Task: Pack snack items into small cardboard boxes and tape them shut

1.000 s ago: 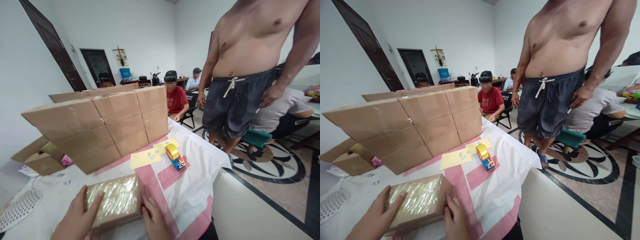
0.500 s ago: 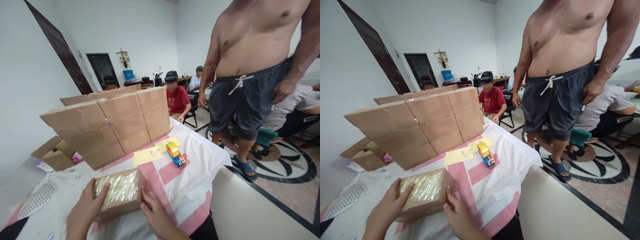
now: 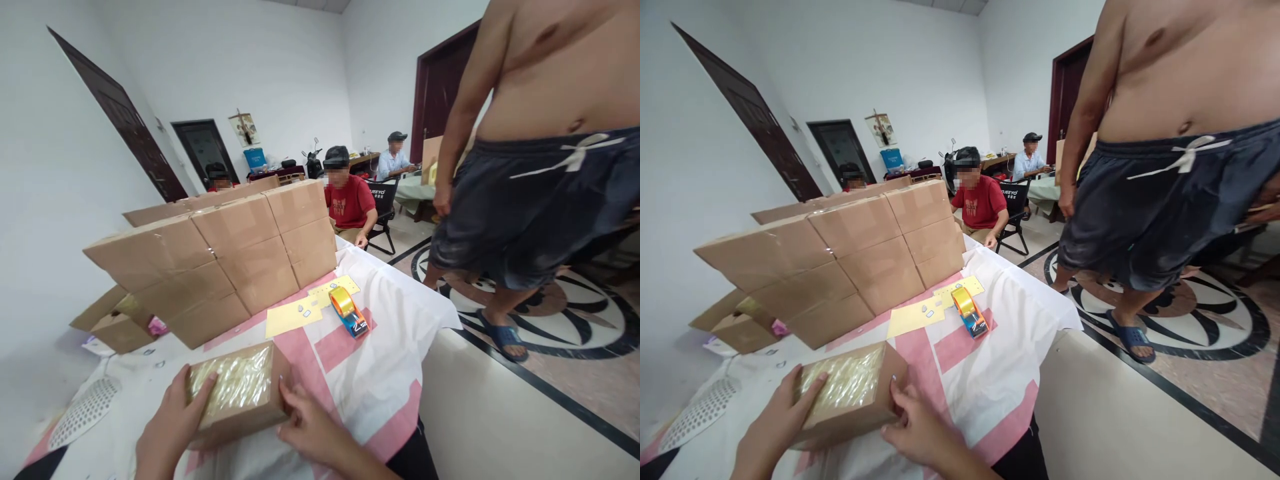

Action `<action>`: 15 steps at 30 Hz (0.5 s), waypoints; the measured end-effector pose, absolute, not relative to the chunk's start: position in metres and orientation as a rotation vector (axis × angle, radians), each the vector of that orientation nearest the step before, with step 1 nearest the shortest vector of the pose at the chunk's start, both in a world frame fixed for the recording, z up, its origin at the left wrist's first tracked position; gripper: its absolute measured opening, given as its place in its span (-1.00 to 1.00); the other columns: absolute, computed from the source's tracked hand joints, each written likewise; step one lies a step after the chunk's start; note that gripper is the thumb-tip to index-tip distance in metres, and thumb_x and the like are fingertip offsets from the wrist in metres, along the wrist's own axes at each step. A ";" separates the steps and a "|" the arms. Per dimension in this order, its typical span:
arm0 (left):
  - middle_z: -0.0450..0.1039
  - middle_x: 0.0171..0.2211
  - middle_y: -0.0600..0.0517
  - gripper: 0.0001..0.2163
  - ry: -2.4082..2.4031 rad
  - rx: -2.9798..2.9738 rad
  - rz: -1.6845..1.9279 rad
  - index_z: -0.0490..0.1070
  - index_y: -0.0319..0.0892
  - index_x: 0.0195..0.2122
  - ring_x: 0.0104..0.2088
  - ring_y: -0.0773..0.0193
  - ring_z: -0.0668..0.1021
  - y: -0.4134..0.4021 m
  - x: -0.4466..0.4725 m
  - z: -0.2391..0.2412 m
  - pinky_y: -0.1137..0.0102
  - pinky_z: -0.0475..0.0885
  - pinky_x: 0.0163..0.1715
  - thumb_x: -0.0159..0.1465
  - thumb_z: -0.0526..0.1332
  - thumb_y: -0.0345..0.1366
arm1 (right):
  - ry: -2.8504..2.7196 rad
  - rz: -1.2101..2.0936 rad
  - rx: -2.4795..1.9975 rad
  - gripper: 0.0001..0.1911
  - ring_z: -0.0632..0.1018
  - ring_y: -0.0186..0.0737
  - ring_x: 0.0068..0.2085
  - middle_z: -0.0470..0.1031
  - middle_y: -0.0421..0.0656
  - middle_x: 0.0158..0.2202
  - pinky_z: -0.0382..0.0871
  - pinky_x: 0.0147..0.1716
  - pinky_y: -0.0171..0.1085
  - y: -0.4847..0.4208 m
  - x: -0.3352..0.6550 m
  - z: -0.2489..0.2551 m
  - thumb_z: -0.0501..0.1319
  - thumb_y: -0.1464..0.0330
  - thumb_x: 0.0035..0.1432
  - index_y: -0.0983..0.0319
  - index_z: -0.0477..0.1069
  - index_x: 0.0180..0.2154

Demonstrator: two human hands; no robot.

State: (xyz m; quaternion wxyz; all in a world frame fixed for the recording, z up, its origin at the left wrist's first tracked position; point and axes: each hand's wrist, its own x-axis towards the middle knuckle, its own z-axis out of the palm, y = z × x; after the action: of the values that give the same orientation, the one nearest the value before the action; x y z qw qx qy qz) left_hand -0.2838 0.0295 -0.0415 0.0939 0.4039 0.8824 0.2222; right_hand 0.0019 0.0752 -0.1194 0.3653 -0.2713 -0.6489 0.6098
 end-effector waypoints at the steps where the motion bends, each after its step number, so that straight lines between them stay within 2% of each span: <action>1: 0.13 0.37 -0.27 -0.16 2.617 1.198 0.659 0.00 -0.18 0.38 0.34 -0.22 0.28 0.029 -0.284 -0.042 -0.08 0.09 0.33 0.25 -0.06 0.32 | -1.678 1.582 -0.701 -0.21 0.47 -0.27 -0.31 0.42 -0.12 -0.12 0.45 -0.32 -0.33 0.075 0.003 -0.119 0.33 0.36 0.05 0.09 0.26 0.32; 3: 0.14 0.36 -0.28 -0.15 2.627 1.186 0.649 0.00 -0.18 0.38 0.32 -0.24 0.29 0.028 -0.285 -0.043 -0.09 0.10 0.32 0.24 -0.07 0.33 | -1.698 1.603 -0.703 -0.23 0.48 -0.28 -0.31 0.42 -0.11 -0.10 0.44 -0.32 -0.34 0.074 0.007 -0.118 0.32 0.37 0.05 0.11 0.28 0.32; 6: 0.14 0.36 -0.28 -0.14 2.631 1.185 0.657 0.00 -0.19 0.38 0.32 -0.24 0.30 0.027 -0.284 -0.042 -0.08 0.09 0.33 0.24 -0.08 0.34 | -1.745 1.603 -0.701 -0.15 0.50 -0.27 -0.29 0.41 -0.10 0.00 0.44 -0.27 -0.33 0.072 0.010 -0.119 0.34 0.40 0.02 0.09 0.21 0.35; 12: 0.10 0.38 -0.28 -0.10 2.625 1.180 0.641 -0.03 -0.20 0.40 0.33 -0.26 0.27 0.027 -0.283 -0.041 -0.09 0.09 0.33 0.22 -0.13 0.38 | -1.745 1.557 -0.737 -0.15 0.52 -0.22 -0.26 0.45 -0.11 -0.06 0.45 -0.26 -0.30 0.074 0.006 -0.121 0.33 0.42 0.01 0.08 0.22 0.35; 15: 0.10 0.37 -0.29 -0.10 2.624 1.160 0.629 -0.04 -0.20 0.40 0.33 -0.25 0.28 0.028 -0.283 -0.041 -0.09 0.10 0.33 0.23 -0.14 0.38 | -1.723 1.537 -0.715 -0.21 0.52 -0.21 -0.25 0.47 -0.11 -0.09 0.46 -0.25 -0.30 0.077 0.004 -0.123 0.34 0.41 -0.02 0.11 0.32 0.29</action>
State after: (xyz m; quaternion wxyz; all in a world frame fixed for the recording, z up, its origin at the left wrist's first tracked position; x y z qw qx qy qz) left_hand -0.2828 0.0283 -0.0406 0.1023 0.3929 0.8887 0.2130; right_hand 0.0044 0.0774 -0.1231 0.3544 -0.2765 -0.6667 0.5946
